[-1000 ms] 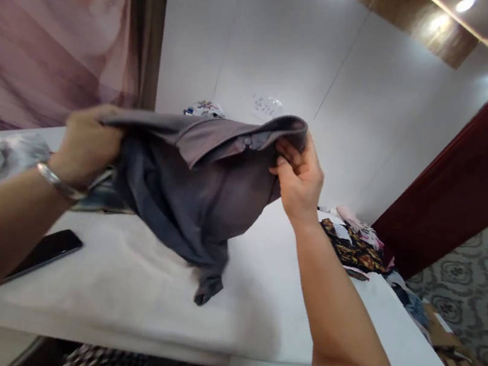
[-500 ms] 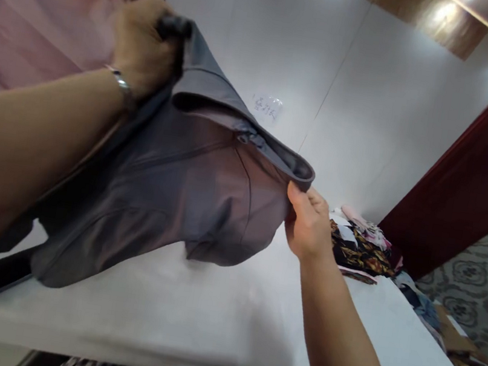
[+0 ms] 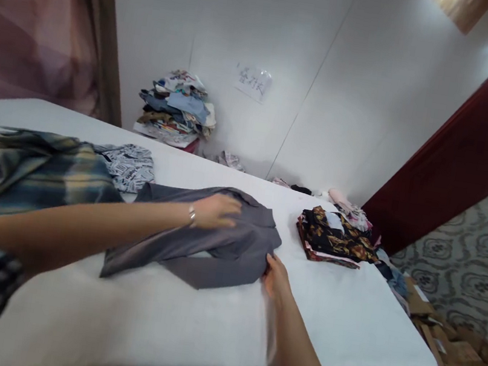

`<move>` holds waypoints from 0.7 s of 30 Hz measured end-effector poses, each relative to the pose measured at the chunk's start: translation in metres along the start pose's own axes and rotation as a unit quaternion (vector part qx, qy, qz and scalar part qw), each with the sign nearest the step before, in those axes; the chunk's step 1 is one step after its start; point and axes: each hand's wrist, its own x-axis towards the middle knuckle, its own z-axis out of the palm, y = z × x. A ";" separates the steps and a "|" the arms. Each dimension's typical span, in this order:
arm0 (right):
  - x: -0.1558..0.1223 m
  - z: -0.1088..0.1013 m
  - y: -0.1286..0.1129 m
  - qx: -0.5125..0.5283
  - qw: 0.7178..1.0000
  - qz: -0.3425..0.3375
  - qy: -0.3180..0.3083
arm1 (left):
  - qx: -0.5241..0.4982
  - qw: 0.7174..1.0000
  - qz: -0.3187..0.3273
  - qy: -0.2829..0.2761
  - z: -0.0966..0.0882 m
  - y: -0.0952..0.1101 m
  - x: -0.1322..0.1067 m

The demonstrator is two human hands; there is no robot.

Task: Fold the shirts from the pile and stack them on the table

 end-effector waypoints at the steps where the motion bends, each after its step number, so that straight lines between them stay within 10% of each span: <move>1: -0.005 -0.003 0.005 0.006 1.000 -0.009 -0.005 | -0.005 0.999 0.007 -0.032 0.012 0.000 -0.028; 5: -0.021 0.008 0.014 0.018 1.000 -0.005 -0.010 | 0.015 0.993 -0.083 -0.084 0.029 -0.001 -0.131; 9: -0.031 0.027 0.030 -0.020 0.999 -0.040 -0.013 | 0.061 0.973 -0.216 -0.058 0.032 -0.004 -0.181; 15: -0.049 0.051 0.057 -0.077 0.990 -0.086 -0.081 | 0.049 0.963 -0.259 -0.050 0.032 -0.012 -0.180; 21: -0.062 0.048 0.007 0.040 0.984 -0.140 -0.106 | 0.098 0.917 -0.386 0.033 -0.009 -0.028 -0.158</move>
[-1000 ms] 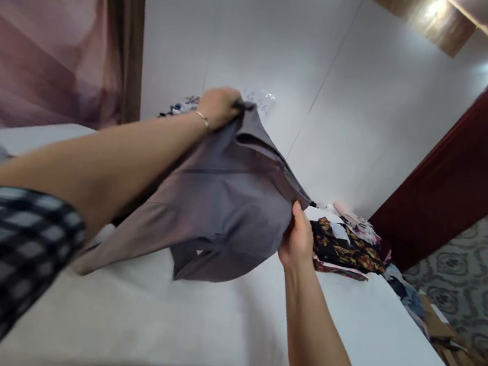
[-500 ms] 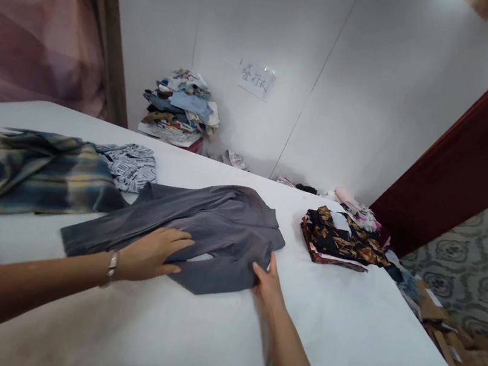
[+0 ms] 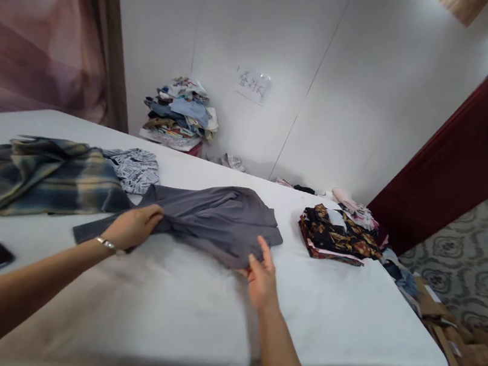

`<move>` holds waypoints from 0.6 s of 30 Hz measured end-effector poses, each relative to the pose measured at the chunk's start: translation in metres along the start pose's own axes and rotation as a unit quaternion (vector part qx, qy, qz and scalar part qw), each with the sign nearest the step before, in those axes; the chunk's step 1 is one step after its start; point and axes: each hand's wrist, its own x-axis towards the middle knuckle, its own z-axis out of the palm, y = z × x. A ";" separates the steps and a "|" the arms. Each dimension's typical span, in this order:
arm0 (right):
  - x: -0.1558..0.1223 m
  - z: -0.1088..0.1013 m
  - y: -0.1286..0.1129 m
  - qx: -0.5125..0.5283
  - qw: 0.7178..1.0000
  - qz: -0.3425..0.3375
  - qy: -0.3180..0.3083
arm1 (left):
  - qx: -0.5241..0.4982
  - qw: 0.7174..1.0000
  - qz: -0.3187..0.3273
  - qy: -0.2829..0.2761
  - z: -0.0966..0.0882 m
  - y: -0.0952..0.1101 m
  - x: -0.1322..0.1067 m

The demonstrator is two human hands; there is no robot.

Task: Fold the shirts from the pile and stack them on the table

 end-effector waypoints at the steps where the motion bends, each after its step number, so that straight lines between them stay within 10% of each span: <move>1: 0.004 -0.006 -0.009 0.032 0.999 -0.015 0.016 | 0.008 1.000 -0.010 0.024 -0.007 0.000 0.003; 7: 0.020 -0.057 -0.018 0.053 0.989 0.021 0.139 | 0.061 0.998 0.035 -0.005 -0.003 -0.001 -0.001; 18: -0.025 -0.044 0.032 -0.178 0.984 -0.010 0.015 | 0.016 0.964 0.247 0.093 0.032 0.022 -0.056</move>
